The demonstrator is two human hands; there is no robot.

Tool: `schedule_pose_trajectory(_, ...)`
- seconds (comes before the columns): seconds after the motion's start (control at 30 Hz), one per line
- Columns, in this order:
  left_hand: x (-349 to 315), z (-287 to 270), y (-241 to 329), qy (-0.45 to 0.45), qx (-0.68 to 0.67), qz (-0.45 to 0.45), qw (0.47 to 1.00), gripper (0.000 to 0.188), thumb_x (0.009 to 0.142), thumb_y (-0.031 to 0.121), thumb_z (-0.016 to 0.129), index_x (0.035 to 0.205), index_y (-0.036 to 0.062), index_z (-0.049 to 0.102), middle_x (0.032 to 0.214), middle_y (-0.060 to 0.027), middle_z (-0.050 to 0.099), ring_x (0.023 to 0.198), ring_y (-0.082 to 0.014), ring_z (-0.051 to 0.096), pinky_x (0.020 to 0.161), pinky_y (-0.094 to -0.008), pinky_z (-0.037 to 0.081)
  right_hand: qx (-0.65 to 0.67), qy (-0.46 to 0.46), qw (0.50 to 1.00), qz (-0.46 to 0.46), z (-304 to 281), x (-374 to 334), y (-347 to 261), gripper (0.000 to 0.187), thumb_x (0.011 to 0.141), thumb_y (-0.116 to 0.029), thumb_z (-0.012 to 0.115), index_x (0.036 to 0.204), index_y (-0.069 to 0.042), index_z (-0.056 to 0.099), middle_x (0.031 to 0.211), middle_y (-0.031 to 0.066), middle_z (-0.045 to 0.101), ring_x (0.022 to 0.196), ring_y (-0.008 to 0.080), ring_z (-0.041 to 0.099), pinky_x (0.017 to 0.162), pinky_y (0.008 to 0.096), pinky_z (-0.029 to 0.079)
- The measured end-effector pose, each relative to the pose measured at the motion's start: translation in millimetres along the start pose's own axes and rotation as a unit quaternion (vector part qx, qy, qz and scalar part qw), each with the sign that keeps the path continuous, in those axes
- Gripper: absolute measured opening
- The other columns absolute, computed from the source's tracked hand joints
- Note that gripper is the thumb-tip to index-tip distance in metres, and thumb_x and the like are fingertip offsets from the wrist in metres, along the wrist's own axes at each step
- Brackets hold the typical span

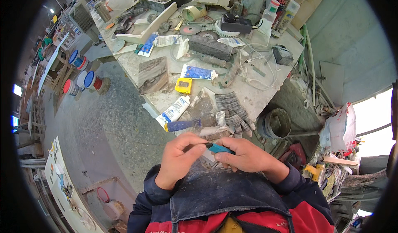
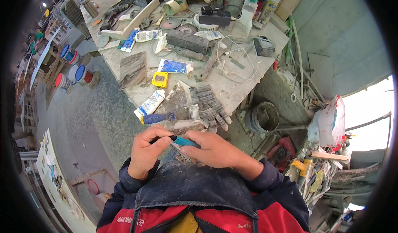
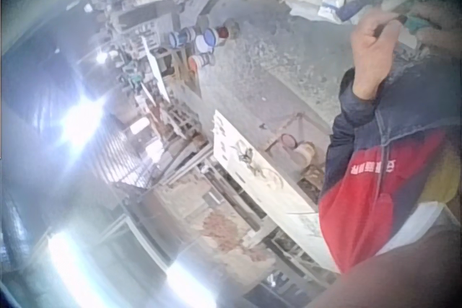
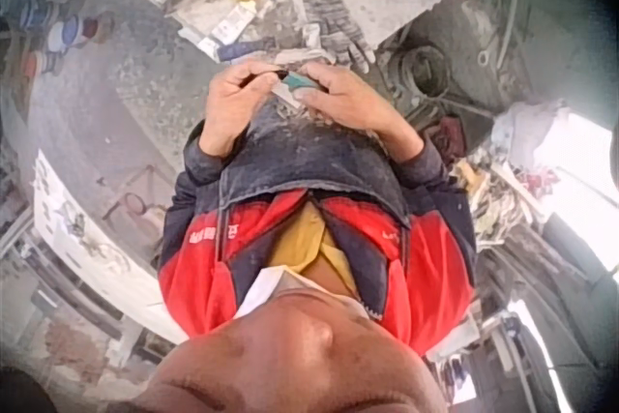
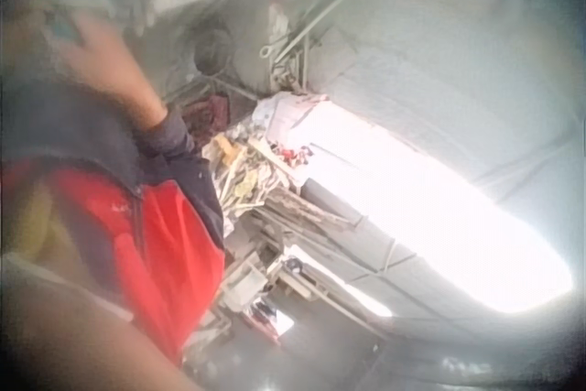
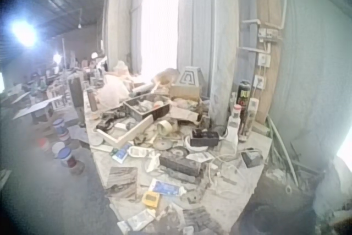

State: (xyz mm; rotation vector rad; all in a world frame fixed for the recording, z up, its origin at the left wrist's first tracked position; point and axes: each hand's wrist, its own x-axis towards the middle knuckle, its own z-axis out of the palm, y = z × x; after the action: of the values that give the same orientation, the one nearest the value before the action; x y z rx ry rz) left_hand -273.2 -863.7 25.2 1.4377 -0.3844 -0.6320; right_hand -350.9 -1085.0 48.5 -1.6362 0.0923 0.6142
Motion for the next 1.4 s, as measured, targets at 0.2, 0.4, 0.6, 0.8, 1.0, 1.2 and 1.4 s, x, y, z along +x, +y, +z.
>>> schedule_pose_trajectory(0.2, 1, -6, 0, 0.068, -0.111, -0.019, 0.991, 0.010, 0.097, 0.005, 0.067, 0.106, 0.0009, 0.066, 0.083, 0.0027, 0.058, 0.065, -0.0027, 0.047, 0.057, -0.0195, 0.035, 0.020, 0.006, 1.000, 0.001, 0, 4, 2, 0.026, 0.102, -0.028, 0.061, 0.111, -0.004, 0.061, 0.076, 0.0030, 0.061, 0.062, 0.0114, 0.061, 0.058, 0.0287, 0.050)
schedule_pose_trajectory(0.4, 7, -5, -7, 0.061, -0.050, 0.031, 0.996, 0.009, 0.095, 0.004, 0.070, 0.101, 0.0031, 0.063, 0.085, 0.0046, 0.060, 0.065, -0.0008, 0.045, 0.057, -0.0192, 0.034, 0.023, 0.020, 0.999, 0.025, 1, 8, 3, 0.025, 0.102, -0.028, 0.061, 0.108, -0.004, 0.062, 0.075, 0.0040, 0.063, 0.062, 0.0119, 0.062, 0.057, 0.0288, 0.050)
schedule_pose_trajectory(0.6, 9, -12, -6, 0.057, -0.079, -0.007, 0.995, 0.009, 0.095, 0.007, 0.071, 0.096, 0.0026, 0.063, 0.082, 0.0035, 0.059, 0.061, -0.0021, 0.044, 0.053, -0.0208, 0.032, 0.027, 0.025, 0.999, 0.015, 2, 8, 2, 0.023, 0.103, -0.027, 0.061, 0.109, -0.005, 0.065, 0.075, 0.0013, 0.062, 0.060, 0.0080, 0.058, 0.055, 0.0255, 0.047)
schedule_pose_trajectory(0.8, 11, -16, -8, 0.058, -0.094, 0.015, 0.994, 0.011, 0.096, 0.008, 0.070, 0.093, 0.0003, 0.064, 0.077, 0.0004, 0.055, 0.057, -0.0040, 0.042, 0.050, -0.0224, 0.030, 0.033, 0.025, 0.999, 0.029, 3, 8, -1, 0.022, 0.103, -0.026, 0.061, 0.110, -0.005, 0.066, 0.075, -0.0005, 0.062, 0.060, 0.0057, 0.056, 0.054, 0.0234, 0.045)
schedule_pose_trajectory(1.0, 12, -19, -7, 0.059, -0.038, 0.033, 0.997, 0.010, 0.095, 0.007, 0.071, 0.093, -0.0009, 0.065, 0.079, -0.0015, 0.058, 0.060, -0.0046, 0.046, 0.052, -0.0219, 0.032, 0.011, 0.039, 0.999, 0.021, 5, 8, 2, 0.021, 0.102, -0.024, 0.062, 0.108, -0.005, 0.067, 0.075, -0.0001, 0.064, 0.061, 0.0062, 0.057, 0.055, 0.0241, 0.045)
schedule_pose_trajectory(1.2, 12, -21, 0, 0.078, 0.071, 0.032, 0.994, 0.011, 0.088, -0.001, 0.075, 0.096, 0.0011, 0.069, 0.090, -0.0014, 0.065, 0.075, -0.0071, 0.056, 0.067, -0.0223, 0.044, -0.032, 0.078, 0.996, -0.031, 8, 9, 6, 0.022, 0.100, -0.026, 0.063, 0.101, -0.003, 0.064, 0.072, 0.0052, 0.064, 0.065, 0.0145, 0.062, 0.061, 0.0322, 0.048)
schedule_pose_trajectory(1.4, 18, -25, -2, 0.042, 0.062, 0.021, 0.997, 0.014, 0.087, 0.000, 0.076, 0.098, 0.0017, 0.068, 0.091, -0.0006, 0.066, 0.072, -0.0051, 0.055, 0.063, -0.0208, 0.044, -0.046, 0.096, 0.993, -0.045, 11, 8, 6, 0.024, 0.099, -0.027, 0.064, 0.097, -0.003, 0.063, 0.071, 0.0085, 0.063, 0.066, 0.0190, 0.062, 0.062, 0.0362, 0.048)
